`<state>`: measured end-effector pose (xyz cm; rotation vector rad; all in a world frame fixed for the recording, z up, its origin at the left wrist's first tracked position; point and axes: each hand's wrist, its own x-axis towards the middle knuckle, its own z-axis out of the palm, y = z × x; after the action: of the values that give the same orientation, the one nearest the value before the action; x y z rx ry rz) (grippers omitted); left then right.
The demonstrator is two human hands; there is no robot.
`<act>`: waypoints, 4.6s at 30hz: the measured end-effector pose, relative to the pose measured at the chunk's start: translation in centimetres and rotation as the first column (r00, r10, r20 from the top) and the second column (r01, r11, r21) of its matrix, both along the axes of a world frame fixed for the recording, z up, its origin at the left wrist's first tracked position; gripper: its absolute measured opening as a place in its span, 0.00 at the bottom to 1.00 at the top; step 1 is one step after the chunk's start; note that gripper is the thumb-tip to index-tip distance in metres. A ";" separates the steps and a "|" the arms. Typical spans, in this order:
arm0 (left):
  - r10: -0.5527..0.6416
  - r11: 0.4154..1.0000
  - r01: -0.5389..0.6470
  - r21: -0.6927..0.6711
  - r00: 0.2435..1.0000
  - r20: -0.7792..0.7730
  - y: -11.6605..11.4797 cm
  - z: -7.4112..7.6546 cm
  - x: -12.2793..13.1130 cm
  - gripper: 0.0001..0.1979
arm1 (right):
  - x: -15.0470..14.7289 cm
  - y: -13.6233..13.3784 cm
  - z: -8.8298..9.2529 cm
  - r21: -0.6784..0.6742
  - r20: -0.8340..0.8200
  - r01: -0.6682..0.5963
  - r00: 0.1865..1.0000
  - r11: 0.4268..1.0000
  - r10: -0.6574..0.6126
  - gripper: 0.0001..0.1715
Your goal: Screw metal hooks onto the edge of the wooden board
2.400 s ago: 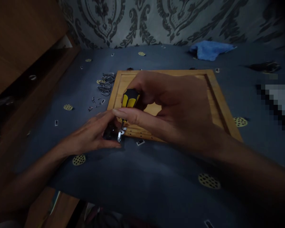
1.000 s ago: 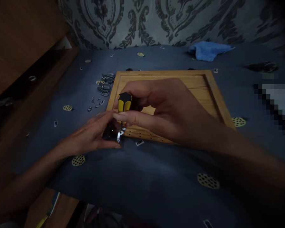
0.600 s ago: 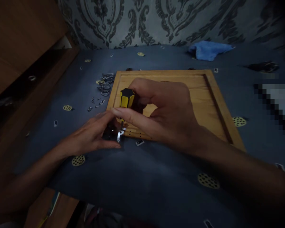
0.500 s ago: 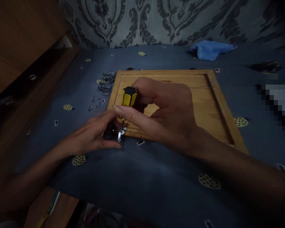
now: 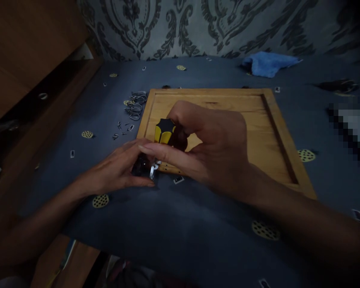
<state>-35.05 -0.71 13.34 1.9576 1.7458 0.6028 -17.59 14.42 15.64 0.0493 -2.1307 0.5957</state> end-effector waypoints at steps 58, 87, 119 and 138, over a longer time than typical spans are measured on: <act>0.041 0.999 -0.040 -0.011 0.997 0.062 0.0 -0.7 0.1 0.26 | 0.9 0.4 2.2 -0.359 0.293 -0.292 0.866 0.887 0.404 0.09; 0.008 0.999 -0.011 0.036 0.998 0.067 0.1 -0.3 0.4 0.24 | 1.0 1.2 2.5 -0.298 0.326 -0.241 0.884 0.923 0.336 0.08; 0.034 0.999 -0.033 -0.010 0.996 0.081 0.1 0.0 0.6 0.28 | 0.6 0.2 1.1 -0.093 0.127 0.009 0.992 0.996 0.003 0.17; 0.042 0.998 -0.037 -0.047 0.994 0.102 0.1 -0.2 0.4 0.25 | 0.4 -0.6 0.7 -0.090 0.092 -0.002 0.996 0.996 0.010 0.14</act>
<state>-34.61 -0.57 13.09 1.8322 1.7238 0.6600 -17.15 13.80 16.34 -0.0222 -2.1910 0.7093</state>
